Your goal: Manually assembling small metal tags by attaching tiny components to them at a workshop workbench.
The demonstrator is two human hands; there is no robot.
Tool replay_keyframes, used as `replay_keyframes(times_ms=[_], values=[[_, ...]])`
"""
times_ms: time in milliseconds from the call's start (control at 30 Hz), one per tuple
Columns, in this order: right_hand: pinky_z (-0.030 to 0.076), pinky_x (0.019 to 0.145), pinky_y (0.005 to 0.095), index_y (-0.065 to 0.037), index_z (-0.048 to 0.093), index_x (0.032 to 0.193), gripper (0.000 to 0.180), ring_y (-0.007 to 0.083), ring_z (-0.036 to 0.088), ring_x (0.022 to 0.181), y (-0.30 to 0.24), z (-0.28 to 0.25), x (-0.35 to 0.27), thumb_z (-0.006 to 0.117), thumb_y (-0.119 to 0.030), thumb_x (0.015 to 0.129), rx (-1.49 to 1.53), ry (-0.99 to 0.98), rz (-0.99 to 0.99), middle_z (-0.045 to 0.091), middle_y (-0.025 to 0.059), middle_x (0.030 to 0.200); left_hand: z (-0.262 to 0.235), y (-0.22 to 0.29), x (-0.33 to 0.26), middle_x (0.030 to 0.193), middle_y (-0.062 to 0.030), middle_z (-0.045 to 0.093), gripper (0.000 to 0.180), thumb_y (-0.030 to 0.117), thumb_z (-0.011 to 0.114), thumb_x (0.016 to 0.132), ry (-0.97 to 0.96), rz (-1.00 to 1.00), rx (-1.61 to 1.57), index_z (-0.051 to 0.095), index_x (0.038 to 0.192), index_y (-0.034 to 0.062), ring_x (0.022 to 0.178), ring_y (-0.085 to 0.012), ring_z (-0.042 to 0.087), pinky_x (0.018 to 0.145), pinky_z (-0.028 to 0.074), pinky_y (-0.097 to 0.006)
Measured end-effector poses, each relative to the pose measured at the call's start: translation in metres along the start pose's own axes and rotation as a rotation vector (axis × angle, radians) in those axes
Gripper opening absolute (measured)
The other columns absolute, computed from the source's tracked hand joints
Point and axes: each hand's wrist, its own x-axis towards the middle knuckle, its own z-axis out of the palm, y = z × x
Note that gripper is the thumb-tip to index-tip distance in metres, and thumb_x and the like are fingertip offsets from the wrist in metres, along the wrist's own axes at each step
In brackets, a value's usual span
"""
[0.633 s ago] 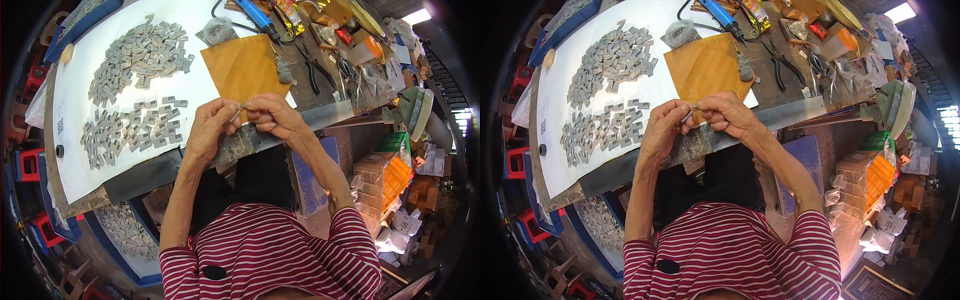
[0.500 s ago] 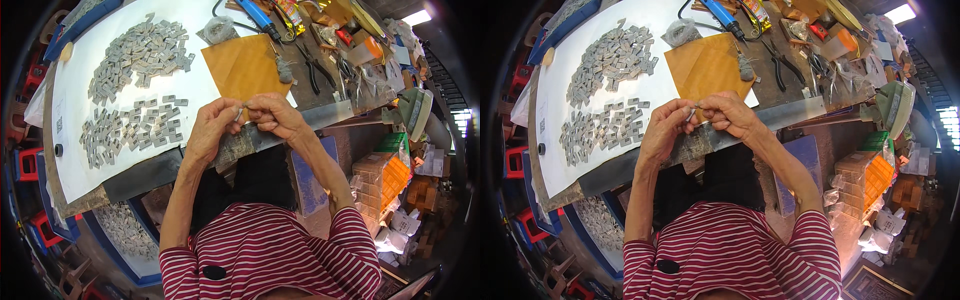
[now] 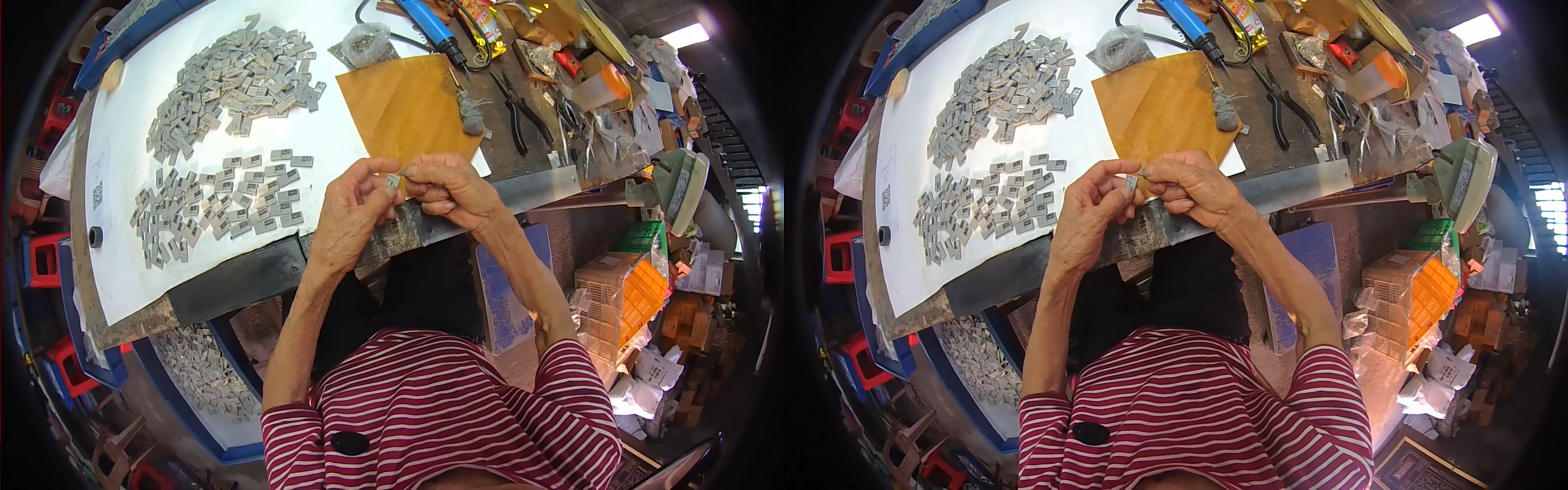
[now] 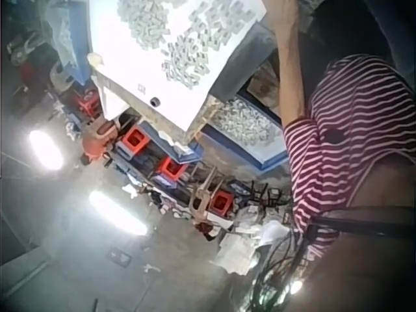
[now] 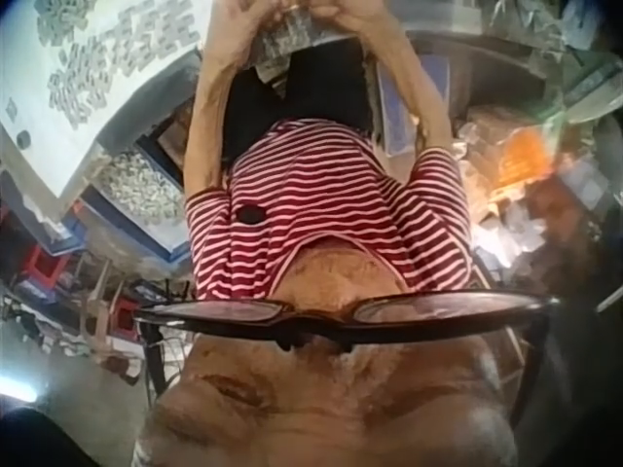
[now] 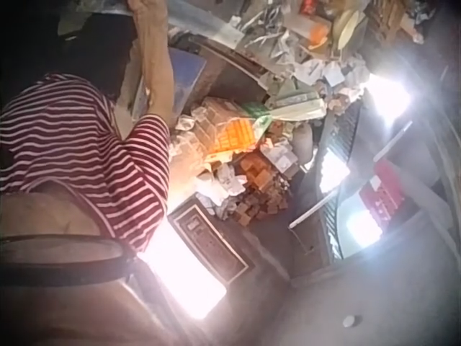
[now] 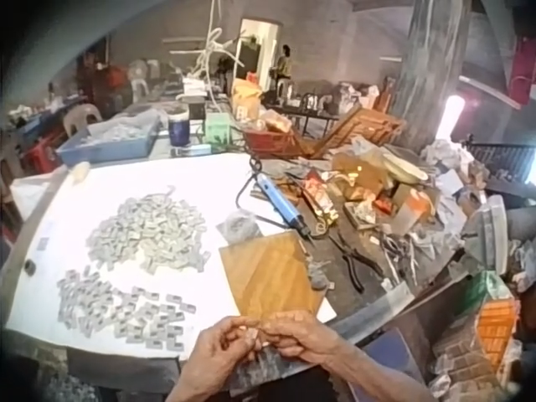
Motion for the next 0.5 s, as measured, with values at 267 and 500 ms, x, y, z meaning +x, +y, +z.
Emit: replay_keyframes(times_ms=[267,500], values=[[0.025,0.036,0.0134,-0.002,0.051,0.077,0.013,-0.0011,0.029,0.043,0.0028,-0.0024,-0.0068,0.055,-0.011,0.086,-0.021,-0.002,-0.027,0.046,-0.0003,0.066,0.0010,-0.0066,0.0000,0.075,-0.0034,0.060,0.027,0.003,0.052,0.082,0.024,0.012,-0.008,0.052,0.108,-0.0033,0.061,-0.0055,0.050,0.057,0.039,-0.018],[0.024,0.037,0.0138,-0.002,0.053,0.082,0.012,-0.0006,0.030,0.044,0.0045,-0.0023,-0.0108,0.055,-0.013,0.086,-0.124,0.019,-0.062,0.047,-0.0014,0.067,0.0025,-0.0054,-0.0002,0.078,-0.0044,0.060,0.025,0.003,0.052,0.082,0.053,0.056,0.013,0.055,0.107,-0.0024,0.064,-0.0063,0.051,0.060,0.042,-0.018]])
